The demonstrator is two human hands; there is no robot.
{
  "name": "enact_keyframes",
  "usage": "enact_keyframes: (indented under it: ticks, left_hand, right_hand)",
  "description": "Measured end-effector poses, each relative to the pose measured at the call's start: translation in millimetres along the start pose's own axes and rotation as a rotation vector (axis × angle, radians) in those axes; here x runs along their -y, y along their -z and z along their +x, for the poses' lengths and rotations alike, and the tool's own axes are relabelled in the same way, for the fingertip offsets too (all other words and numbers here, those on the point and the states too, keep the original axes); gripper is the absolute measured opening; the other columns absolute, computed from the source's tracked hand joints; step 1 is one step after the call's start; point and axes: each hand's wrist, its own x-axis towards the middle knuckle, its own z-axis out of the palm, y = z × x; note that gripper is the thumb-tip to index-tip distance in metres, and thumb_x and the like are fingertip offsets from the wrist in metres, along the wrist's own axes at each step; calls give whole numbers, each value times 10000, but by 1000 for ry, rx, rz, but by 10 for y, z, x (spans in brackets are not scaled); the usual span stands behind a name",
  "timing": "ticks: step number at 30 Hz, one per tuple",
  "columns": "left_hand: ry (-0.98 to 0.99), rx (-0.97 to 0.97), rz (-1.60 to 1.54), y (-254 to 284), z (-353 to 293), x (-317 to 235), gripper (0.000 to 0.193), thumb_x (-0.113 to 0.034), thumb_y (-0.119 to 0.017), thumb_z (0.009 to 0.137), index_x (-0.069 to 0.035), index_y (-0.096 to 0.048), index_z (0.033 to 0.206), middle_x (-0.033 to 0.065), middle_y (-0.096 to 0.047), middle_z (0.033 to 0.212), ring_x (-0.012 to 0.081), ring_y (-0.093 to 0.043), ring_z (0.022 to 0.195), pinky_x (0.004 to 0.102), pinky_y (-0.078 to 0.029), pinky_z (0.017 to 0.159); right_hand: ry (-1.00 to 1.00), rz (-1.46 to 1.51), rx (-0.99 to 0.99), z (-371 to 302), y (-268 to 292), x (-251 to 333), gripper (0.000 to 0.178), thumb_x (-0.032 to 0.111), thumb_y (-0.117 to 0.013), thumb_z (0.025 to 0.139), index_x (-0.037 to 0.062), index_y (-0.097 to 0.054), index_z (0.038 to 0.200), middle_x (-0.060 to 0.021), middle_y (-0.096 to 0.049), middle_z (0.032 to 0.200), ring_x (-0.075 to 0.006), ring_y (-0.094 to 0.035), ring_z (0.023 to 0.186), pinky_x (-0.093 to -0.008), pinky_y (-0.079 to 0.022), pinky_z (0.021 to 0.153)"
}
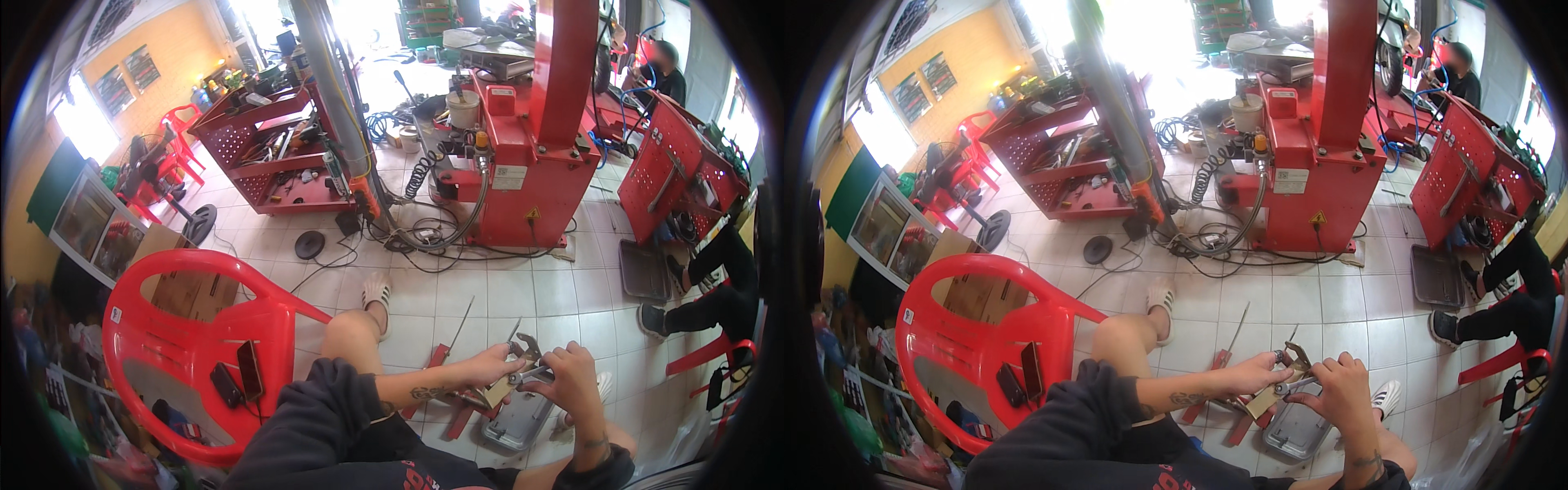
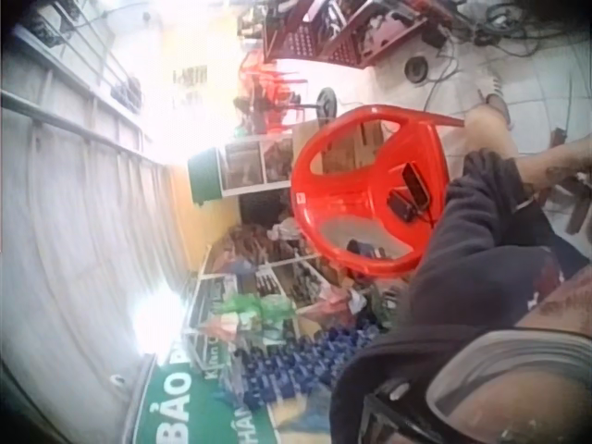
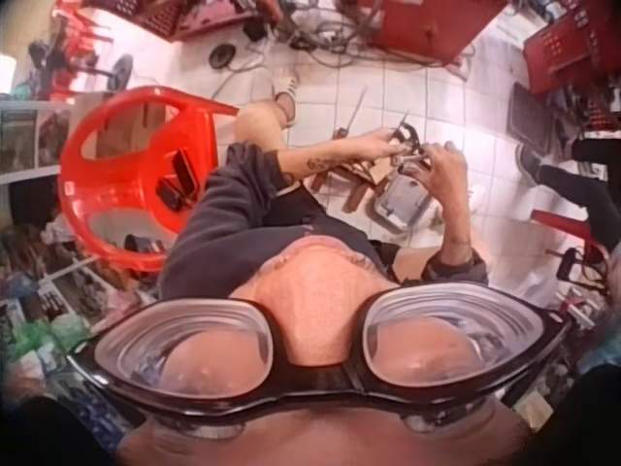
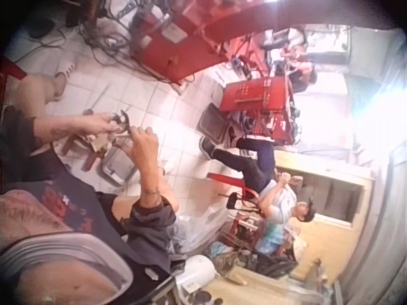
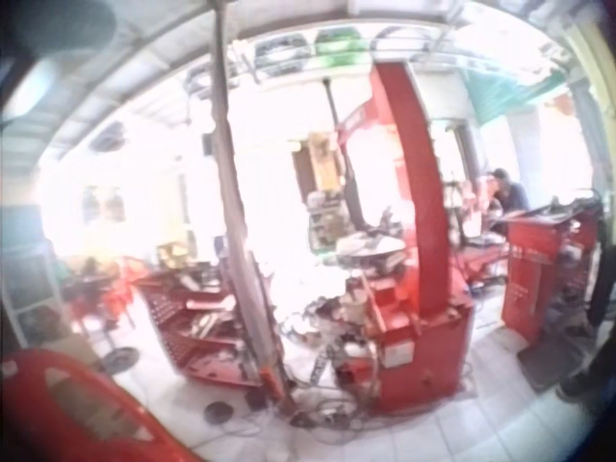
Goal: The person sits on a low chair in a workshop and assembles a mechanical component using a wrench. They tighten a bolt on a metal bracket, attach a hose, and manipulate the parts to fit them together.
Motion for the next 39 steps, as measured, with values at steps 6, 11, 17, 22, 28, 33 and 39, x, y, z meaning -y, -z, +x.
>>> enact_keyframes:
  ticks: [6,11,17,22,28,33,39]
  left_hand:
    - [-67,130,-34,41,-26,-54,405,-369,-499,1055,-100,-386,1336,121,-668,969,189,-695,625,304,-579,525]
    - [-62,148,-62,23,-56,-94,407,-381,-486,1059,-106,-382,1341,123,-679,955,186,-692,621,304,-575,534]
    - [-93,183,-45,84,-28,-57,393,-374,-481,1062,-107,-392,1335,110,-689,926,179,-691,617,299,-575,532]
    - [-73,142,-29,74,-94,-102,351,-333,-483,1064,-97,-426,1317,117,-693,921,180,-688,603,299,-575,517]
    - [-85,202,-51,92,-114,-60,323,-284,-492,1061,-75,-446,1302,137,-699,904,191,-692,595,300,-575,508]
    - [-73,213,-48,135,-84,-18,301,-252,-481,1064,-53,-461,1290,132,-708,899,187,-698,600,293,-575,519]
    - [-73,188,12,152,-15,22,286,-232,-477,1063,-42,-477,1276,117,-712,908,186,-699,605,284,-572,524]
  right_hand:
    - [-216,181,-4,-5,8,42,570,400,-878,646,82,-672,1071,-43,-651,746,-254,-577,727,-379,-447,677]
    - [-77,26,-106,-21,-144,-52,461,243,-835,654,76,-694,1059,-48,-674,768,-258,-586,736,-395,-449,661]
    - [-22,-11,-129,3,-248,-80,267,225,-812,639,87,-649,799,-42,-626,702,-260,-579,711,-410,-441,634]
    - [-2,-80,-159,-10,-265,-58,258,223,-787,647,110,-554,647,-28,-573,643,-254,-566,655,-408,-426,566]
    - [-28,-106,-120,-103,-465,-96,221,209,-759,671,112,-563,640,-34,-589,620,-258,-591,620,-407,-452,530]
    - [-119,-175,-44,-145,-561,-24,176,207,-730,712,104,-595,670,-55,-644,658,-268,-641,656,-414,-495,559]
    - [-162,-189,17,-184,-626,-27,156,207,-724,744,97,-624,697,-76,-663,677,-275,-659,684,-425,-501,571]
